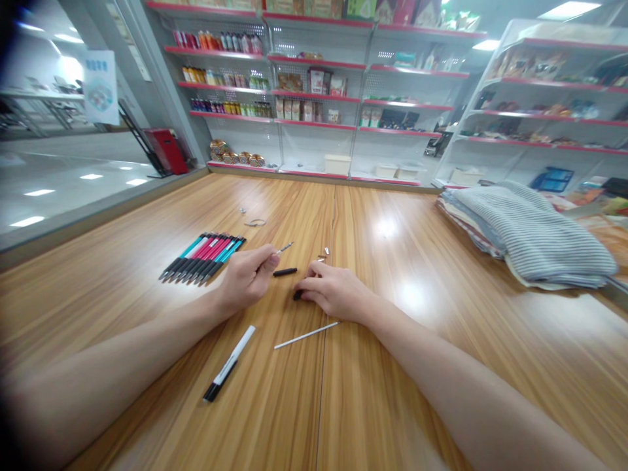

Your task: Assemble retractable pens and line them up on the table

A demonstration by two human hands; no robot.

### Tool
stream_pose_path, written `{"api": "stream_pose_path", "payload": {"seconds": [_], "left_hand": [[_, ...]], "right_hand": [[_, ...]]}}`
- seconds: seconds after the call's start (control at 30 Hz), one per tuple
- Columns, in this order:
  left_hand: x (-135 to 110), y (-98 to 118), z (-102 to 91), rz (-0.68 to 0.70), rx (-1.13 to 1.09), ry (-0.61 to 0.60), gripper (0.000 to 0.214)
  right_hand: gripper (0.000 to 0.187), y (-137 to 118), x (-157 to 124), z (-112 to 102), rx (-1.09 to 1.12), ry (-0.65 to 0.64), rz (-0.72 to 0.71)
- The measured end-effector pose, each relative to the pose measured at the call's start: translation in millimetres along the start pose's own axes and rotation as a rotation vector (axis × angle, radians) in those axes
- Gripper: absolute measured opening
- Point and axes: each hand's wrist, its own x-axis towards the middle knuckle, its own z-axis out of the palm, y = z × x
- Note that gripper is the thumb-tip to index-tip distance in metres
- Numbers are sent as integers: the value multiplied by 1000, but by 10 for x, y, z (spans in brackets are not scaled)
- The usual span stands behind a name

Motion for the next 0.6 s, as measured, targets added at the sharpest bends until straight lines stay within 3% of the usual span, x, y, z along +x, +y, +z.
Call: {"api": "stream_pose_path", "payload": {"seconds": [0.37, 0.6], "left_hand": [[4, 2, 0, 15, 19, -48, 22], [5, -2, 6, 20, 135, -145, 24]], "right_hand": [[10, 32, 19, 10, 101, 141, -16], [36, 72, -2, 21, 266, 526, 221]]}}
